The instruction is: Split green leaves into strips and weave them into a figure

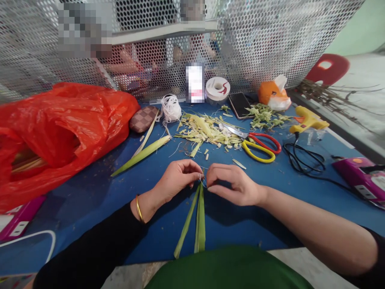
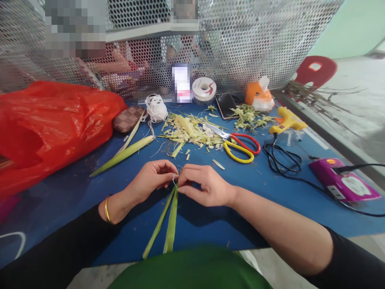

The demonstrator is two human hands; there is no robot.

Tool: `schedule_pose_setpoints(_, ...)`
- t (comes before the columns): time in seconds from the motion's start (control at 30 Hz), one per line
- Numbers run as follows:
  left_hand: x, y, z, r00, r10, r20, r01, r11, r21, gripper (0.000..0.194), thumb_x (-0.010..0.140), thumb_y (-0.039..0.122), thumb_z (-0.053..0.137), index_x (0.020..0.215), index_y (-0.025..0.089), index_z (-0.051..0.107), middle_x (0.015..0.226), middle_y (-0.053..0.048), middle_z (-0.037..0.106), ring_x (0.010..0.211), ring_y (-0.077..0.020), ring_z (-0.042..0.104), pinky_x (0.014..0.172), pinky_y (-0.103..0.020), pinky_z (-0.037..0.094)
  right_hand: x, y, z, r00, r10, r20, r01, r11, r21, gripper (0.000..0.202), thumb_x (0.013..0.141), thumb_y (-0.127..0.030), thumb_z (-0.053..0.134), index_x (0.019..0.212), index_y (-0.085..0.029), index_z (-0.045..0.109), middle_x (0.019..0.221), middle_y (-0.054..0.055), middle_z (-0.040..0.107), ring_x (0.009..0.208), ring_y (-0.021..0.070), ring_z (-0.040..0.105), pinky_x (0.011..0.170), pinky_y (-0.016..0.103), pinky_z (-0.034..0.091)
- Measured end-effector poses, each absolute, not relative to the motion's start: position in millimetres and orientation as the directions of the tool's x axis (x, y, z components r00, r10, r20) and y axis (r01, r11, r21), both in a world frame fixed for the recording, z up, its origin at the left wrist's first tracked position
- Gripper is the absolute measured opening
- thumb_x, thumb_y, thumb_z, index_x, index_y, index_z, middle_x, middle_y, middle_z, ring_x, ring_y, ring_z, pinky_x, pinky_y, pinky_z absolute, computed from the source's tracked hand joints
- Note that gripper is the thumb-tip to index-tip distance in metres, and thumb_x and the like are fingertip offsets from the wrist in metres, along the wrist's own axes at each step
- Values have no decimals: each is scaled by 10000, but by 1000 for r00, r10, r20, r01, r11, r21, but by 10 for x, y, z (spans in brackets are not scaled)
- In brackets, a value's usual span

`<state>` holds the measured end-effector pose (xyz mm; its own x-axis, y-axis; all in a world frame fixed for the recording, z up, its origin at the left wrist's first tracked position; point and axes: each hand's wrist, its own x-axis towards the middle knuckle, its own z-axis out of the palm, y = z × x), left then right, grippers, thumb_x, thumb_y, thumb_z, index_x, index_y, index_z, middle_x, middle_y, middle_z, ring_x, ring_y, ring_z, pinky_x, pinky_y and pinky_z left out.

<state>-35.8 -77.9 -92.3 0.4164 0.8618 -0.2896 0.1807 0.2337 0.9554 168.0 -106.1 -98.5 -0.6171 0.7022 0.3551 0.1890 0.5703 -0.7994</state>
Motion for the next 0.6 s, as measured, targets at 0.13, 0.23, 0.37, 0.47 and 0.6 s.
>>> schedule_pose_setpoints(0.13, -354, -780, -921, 407, 869, -281, 191, 220, 957, 153, 655, 244, 757, 713, 148, 654, 593, 31, 634, 448, -51, 499, 438, -169, 381, 1706, -1058, -998, -519, 821, 239, -43, 254, -966, 250, 962, -375, 483, 890, -173, 613, 552, -30, 547, 499, 123, 546, 517, 256, 450)
schedule_pose_setpoints(0.23, -356, -774, -932, 410, 879, -244, 207, 170, 963, 136, 661, 227, 756, 706, 149, 654, 585, 36, 630, 455, -58, 523, 461, -177, 410, 1638, -1041, -1036, -352, 917, 190, 26, 212, -977, 166, 918, -333, 558, 895, -176, 604, 653, -16, 603, 504, 103, 562, 519, 247, 464)
schedule_pose_setpoints(0.37, -368, -776, -954, 415, 892, -179, 264, 70, 962, 98, 686, 213, 728, 705, 153, 654, 588, 28, 633, 475, -80, 554, 475, -193, 430, 1545, -1023, -1074, -281, 952, 120, 183, 176, -967, 134, 869, -215, 564, 1001, -191, 569, 895, 28, 675, 546, 88, 610, 547, 236, 510)
schedule_pose_setpoints(0.47, -387, -799, -956, 425, 901, -85, 365, -85, 927, 25, 731, 190, 679, 730, 166, 675, 602, 21, 648, 509, -97, 578, 498, -202, 437, 1541, -1029, -1089, -354, 929, 105, 265, 207, -942, 166, 863, -160, 532, 1022, -199, 561, 946, 36, 690, 556, 89, 623, 531, 221, 505)
schedule_pose_setpoints(0.6, -409, -843, -946, 491, 861, 129, 516, -407, 753, 110, 762, 116, 620, 759, 201, 689, 670, 21, 701, 579, -107, 611, 569, -209, 454, 1567, -1036, -1119, -396, 902, 174, 386, 335, -860, 250, 852, -90, 503, 1056, -222, 563, 952, 30, 702, 566, 94, 622, 565, 224, 502)
